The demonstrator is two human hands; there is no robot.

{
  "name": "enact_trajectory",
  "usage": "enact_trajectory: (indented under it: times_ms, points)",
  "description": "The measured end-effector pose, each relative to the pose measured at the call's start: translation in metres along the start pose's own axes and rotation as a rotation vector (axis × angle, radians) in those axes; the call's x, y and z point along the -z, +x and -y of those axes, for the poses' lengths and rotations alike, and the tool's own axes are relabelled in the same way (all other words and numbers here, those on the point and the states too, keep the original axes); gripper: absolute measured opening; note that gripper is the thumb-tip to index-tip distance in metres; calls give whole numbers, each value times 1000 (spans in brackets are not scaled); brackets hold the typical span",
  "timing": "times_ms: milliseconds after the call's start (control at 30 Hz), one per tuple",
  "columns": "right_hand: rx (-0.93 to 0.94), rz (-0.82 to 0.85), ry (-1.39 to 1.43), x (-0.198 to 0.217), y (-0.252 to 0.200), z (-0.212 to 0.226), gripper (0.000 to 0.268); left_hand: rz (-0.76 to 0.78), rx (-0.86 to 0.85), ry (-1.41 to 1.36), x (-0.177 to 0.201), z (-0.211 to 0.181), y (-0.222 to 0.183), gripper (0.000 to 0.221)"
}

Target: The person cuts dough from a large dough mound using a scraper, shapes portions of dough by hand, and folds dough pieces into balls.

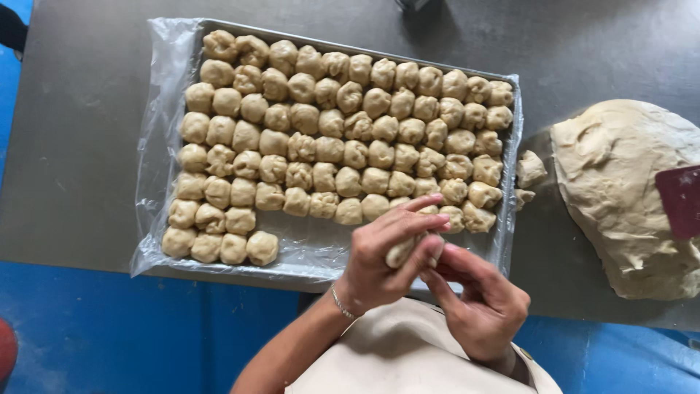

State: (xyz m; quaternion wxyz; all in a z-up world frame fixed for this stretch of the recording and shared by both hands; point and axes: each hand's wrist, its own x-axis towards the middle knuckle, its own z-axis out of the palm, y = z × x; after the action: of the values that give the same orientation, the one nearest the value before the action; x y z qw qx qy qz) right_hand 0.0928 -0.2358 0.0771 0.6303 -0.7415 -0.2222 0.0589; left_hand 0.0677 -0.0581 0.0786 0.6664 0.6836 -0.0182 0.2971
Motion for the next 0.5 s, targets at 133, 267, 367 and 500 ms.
enact_trajectory:
  times_ms: [133, 267, 367, 500]
  points:
    - [-62, 13, 303, 31, 18, -9, 57, -171, 506, -635, -48, 25, 9, 31]
    - [-479, 3, 597, 81, 23, -40, 62, -100, 223, -179, -91, 19, 28, 27]
    - [-350, -64, 171, 133, 12, -54, 57, 45, -194, 359, -137, 14, 41, 31]
    - [60, -67, -317, 212, 10, -53, 48, 149, 53, 157, -228, 26, 28, 22]
